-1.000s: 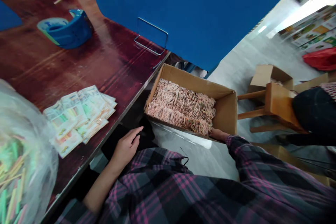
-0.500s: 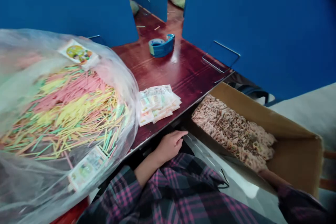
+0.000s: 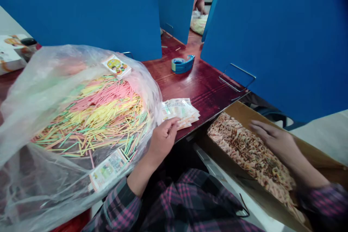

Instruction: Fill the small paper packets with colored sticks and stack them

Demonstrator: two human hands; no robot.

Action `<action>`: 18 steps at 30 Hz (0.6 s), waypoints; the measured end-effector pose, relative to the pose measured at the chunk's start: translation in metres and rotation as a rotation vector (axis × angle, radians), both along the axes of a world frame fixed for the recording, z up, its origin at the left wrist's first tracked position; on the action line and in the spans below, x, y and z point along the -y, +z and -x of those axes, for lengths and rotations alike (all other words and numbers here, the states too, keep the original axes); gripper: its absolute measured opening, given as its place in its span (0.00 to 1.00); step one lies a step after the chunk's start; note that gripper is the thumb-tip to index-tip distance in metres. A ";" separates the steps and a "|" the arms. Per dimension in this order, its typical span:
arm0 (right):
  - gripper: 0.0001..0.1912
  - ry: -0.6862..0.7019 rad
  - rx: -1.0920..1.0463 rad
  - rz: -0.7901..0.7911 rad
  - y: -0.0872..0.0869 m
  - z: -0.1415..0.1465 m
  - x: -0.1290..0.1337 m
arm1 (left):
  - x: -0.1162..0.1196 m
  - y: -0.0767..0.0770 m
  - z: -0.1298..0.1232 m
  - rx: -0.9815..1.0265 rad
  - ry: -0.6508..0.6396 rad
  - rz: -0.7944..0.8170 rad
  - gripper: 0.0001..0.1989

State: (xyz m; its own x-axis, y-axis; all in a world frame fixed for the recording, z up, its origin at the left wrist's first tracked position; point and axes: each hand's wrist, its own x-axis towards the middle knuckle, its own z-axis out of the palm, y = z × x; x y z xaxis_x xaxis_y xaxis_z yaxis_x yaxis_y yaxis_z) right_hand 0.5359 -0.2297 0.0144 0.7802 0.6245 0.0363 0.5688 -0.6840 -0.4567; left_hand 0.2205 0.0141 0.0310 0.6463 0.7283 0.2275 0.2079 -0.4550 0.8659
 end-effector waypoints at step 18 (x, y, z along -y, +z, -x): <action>0.38 0.493 -0.028 0.472 0.039 0.080 -0.235 | -0.036 -0.003 -0.009 -0.673 0.136 -0.417 0.13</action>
State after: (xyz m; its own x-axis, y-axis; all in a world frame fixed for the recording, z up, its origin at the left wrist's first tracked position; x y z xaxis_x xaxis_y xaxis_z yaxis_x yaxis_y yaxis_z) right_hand 0.4563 0.0052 0.0534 0.3969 0.8512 -0.3433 0.8574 -0.4774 -0.1923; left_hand 0.2296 0.0505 0.0276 0.6534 0.7515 0.0912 0.7017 -0.6465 0.2995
